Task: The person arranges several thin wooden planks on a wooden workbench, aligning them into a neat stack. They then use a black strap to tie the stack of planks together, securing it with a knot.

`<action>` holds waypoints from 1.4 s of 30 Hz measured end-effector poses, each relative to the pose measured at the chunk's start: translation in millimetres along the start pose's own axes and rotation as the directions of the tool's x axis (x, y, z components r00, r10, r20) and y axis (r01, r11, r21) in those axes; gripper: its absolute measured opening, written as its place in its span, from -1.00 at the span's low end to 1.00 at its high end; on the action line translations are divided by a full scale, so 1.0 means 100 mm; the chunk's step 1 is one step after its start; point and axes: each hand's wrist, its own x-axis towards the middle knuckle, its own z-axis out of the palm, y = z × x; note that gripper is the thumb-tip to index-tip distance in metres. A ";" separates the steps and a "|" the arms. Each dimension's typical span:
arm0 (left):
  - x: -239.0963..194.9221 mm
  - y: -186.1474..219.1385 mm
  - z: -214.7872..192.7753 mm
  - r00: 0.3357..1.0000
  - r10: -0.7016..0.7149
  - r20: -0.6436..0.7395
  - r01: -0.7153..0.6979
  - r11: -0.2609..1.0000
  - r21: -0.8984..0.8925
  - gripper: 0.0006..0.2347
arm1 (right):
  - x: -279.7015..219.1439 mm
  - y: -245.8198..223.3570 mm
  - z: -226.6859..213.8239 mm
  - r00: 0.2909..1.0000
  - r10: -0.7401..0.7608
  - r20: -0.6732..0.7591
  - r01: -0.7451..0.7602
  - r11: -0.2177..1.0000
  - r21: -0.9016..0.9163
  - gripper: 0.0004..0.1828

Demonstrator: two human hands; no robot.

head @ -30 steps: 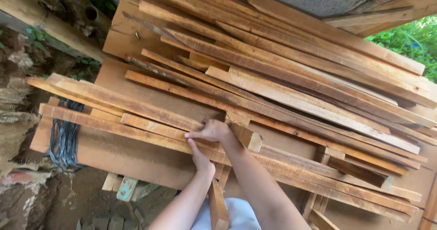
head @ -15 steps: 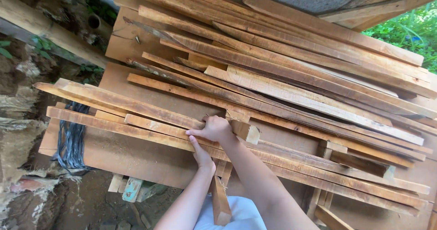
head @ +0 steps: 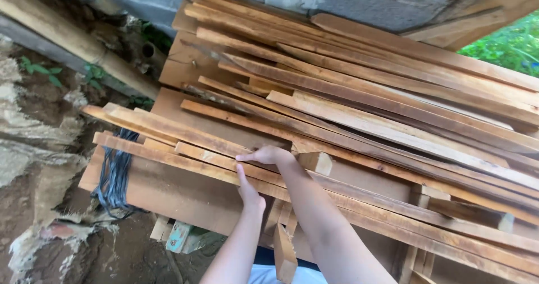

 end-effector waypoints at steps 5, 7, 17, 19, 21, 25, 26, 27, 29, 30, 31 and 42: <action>0.28 -0.08 -0.13 0.999 0.038 0.010 -0.038 0.999 0.015 -0.13 | 0.15 0.03 0.07 0.998 -0.003 -0.063 0.004 1.000 0.018 0.22; 0.31 -0.08 -0.17 0.998 0.048 0.033 -0.049 0.998 0.031 -0.10 | 0.02 0.01 0.10 0.990 -0.024 -0.142 0.028 0.999 0.026 0.13; 0.57 0.28 -0.95 0.934 -0.159 0.319 -0.130 0.681 0.720 -0.27 | -1.59 0.93 0.78 0.291 -0.591 -0.752 0.503 0.763 -0.405 -0.73; 0.76 0.21 -1.14 0.898 -0.153 0.411 -0.309 0.446 0.840 -0.48 | -1.84 1.38 0.80 0.287 -0.616 -0.734 0.450 0.763 -0.464 -0.70; 0.61 0.13 -1.12 0.814 -0.127 0.567 -0.576 -0.047 0.816 -0.79 | -1.98 1.81 0.83 0.472 -0.488 -0.734 0.119 0.860 -0.496 -0.04; -0.21 -0.26 -0.43 0.459 -0.282 0.842 -0.888 -0.140 0.437 -0.82 | -2.02 2.06 0.59 0.785 -0.198 -0.587 -0.100 0.895 -0.435 0.40; -0.21 -0.47 -0.30 0.276 -0.384 0.881 -0.944 -0.280 0.174 -0.72 | -1.96 2.10 0.57 0.780 -0.214 -0.588 -0.110 0.878 -0.465 0.37; -0.21 -0.71 -0.18 0.097 -0.517 0.850 -0.923 -0.367 -0.118 -0.59 | -1.95 2.17 0.59 0.777 -0.214 -0.592 -0.131 0.865 -0.485 0.34; -0.20 -1.02 0.06 0.104 -0.608 0.787 -0.782 -0.539 -0.313 -0.33 | -1.86 2.28 0.63 0.753 -0.258 -0.605 -0.145 0.832 -0.535 0.31; -0.20 -1.18 0.18 0.135 -0.677 0.724 -0.578 -0.647 -0.497 -0.05 | -1.82 2.33 0.65 0.730 -0.307 -0.610 -0.160 0.792 -0.590 0.30; -0.11 -1.29 0.19 0.127 -0.684 0.718 -0.585 -0.636 -0.503 -0.05 | -1.90 2.32 0.68 0.734 -0.294 -0.612 -0.169 0.794 -0.584 0.30; 0.22 -1.57 0.30 0.346 -0.682 0.644 -0.588 -0.693 -0.418 0.15 | -1.93 2.42 0.66 0.739 -0.214 -0.638 -0.161 0.864 -0.476 0.34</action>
